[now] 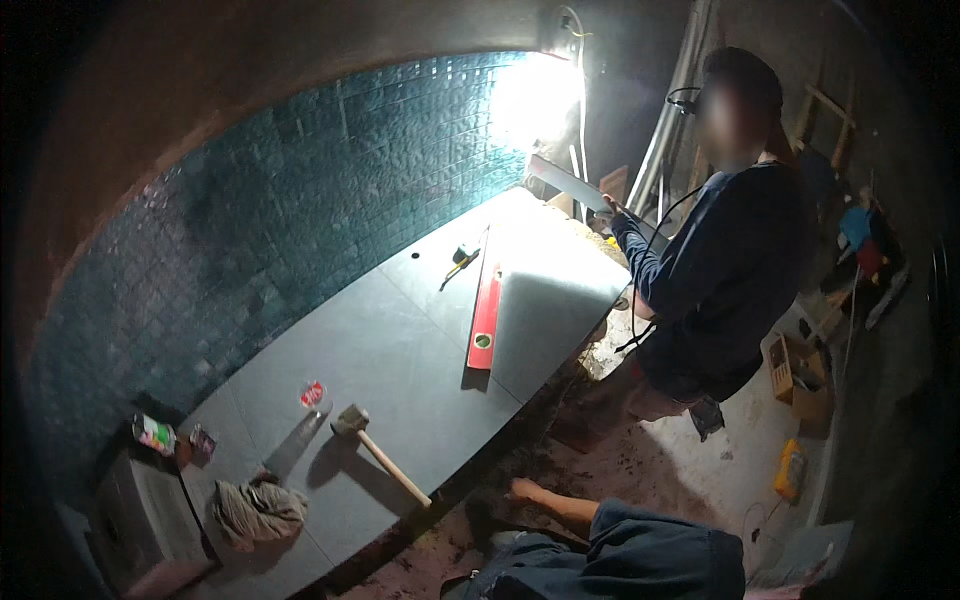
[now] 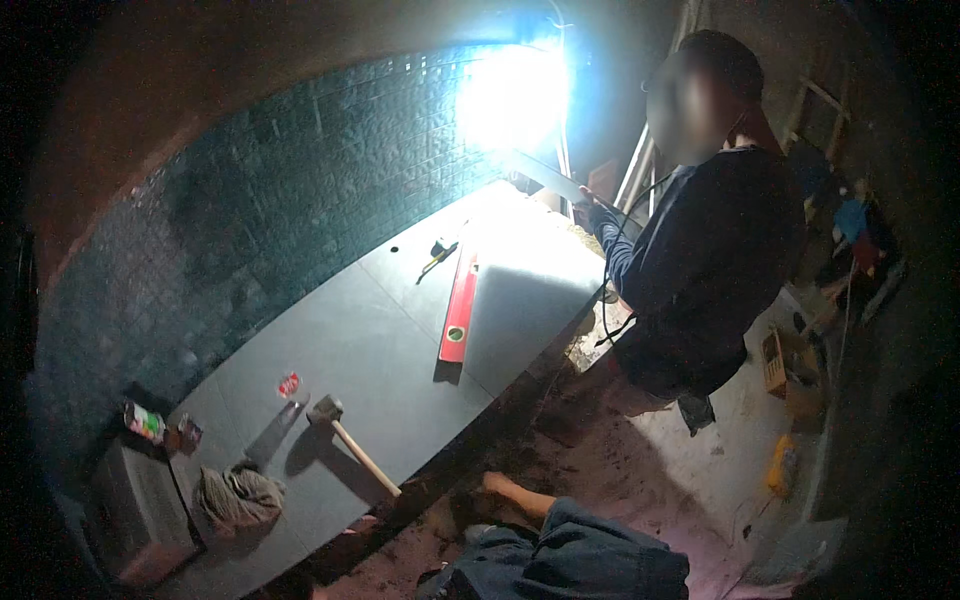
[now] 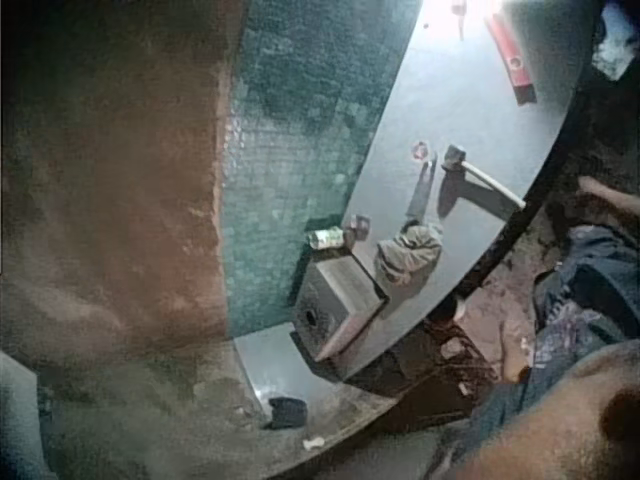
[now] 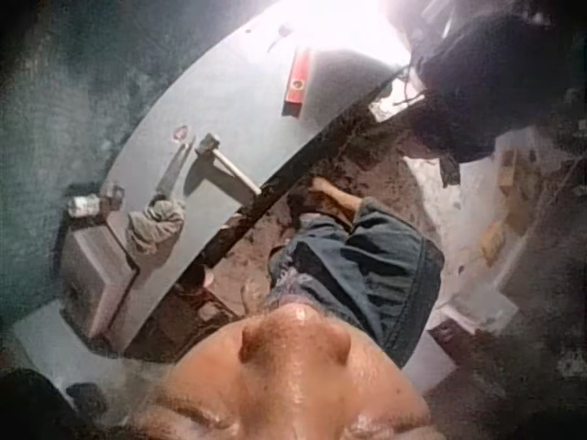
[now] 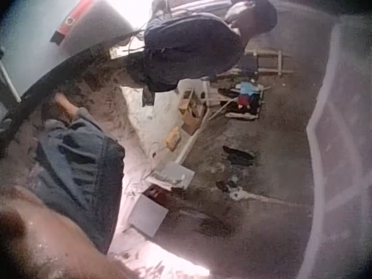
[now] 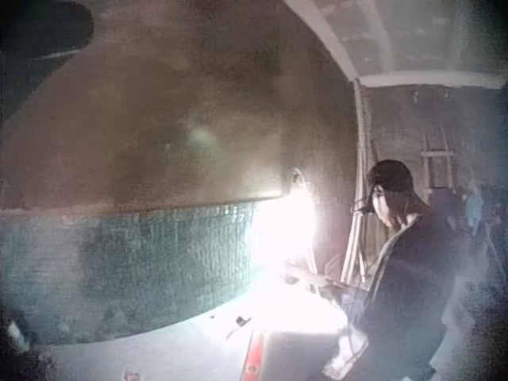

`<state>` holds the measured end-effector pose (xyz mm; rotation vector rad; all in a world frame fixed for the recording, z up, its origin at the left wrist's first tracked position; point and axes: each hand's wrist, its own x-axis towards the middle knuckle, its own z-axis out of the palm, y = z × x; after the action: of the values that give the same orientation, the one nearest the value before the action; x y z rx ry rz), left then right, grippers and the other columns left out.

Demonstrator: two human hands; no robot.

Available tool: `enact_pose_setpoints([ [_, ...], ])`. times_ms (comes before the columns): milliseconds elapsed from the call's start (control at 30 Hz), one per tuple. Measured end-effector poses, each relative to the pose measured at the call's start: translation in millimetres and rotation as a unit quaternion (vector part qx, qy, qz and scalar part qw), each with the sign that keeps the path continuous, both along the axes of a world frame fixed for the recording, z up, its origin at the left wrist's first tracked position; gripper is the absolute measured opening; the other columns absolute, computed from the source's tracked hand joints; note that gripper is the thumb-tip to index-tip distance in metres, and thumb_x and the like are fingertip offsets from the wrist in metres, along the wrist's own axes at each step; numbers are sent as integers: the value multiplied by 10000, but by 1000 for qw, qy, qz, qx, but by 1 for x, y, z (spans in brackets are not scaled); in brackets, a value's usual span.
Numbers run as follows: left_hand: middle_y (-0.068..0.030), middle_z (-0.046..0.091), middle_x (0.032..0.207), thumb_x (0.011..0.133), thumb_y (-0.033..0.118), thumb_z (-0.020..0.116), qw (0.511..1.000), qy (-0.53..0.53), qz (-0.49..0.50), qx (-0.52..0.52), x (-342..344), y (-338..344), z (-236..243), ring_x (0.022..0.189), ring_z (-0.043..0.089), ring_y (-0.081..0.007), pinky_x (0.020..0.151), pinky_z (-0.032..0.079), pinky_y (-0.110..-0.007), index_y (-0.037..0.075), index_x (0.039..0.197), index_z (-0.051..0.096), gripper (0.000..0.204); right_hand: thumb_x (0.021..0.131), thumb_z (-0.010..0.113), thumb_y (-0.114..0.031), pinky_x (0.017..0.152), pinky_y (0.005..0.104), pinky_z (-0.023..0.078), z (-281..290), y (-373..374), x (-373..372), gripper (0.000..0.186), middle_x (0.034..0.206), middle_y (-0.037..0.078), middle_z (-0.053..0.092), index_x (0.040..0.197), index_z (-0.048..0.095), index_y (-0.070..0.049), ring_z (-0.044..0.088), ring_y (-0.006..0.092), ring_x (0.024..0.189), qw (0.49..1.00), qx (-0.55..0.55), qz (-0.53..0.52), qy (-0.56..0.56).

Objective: The person uses an angle grinder to cut a long strip from a ceramic tile while sitting on the floor. After cutting, they carry the tile piece into a room and place it on a countertop where another person is working.

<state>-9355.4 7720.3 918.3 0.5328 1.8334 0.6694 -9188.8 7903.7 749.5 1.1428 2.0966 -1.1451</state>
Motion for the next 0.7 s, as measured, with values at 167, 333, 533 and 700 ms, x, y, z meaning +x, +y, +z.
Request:
enact_pose_setpoints([
  [167, -190, 576, 1184, 915, 413, 585, 997, -1, -75, 4, -21, 54, -1, 1097, 554, -282, 929, 435, -398, 4, 1227, 515, 519, 852, 668, -464, 830, 486, 519, -33, 51, 4, 562, 1077, 266, 660, 1052, 660, 61, 637, 435, 1027, 992, 80, -97, 7],
  [333, -194, 587, 1165, 906, 417, 597, 994, 9, -105, -12, -47, 63, -2, 1080, 566, -283, 917, 442, -400, 2, 1207, 531, 517, 838, 682, -510, 892, 468, 494, 79, 40, -8, 647, 1154, 271, 634, 1166, 604, 43, 602, 417, 1114, 979, 59, -193, 25],
  [533, -197, 601, 1143, 895, 422, 611, 986, -2, -168, 2, -65, 62, -11, 1059, 580, -285, 902, 449, -404, 1, 1184, 550, 514, 819, 693, -523, 942, 440, 497, 63, -32, 75, 670, 1248, 199, 627, 1241, 608, -9, 602, 368, 1142, 952, 91, -292, -25],
  [700, -200, 612, 1125, 887, 426, 623, 981, -9, -193, -6, -100, 30, -26, 1042, 592, -287, 890, 455, -406, -1, 1164, 567, 512, 784, 740, -439, 776, 416, 559, 76, -130, 121, 705, 1119, 194, 691, 1311, 566, -5, 686, 328, 973, 890, -20, -443, -103],
])
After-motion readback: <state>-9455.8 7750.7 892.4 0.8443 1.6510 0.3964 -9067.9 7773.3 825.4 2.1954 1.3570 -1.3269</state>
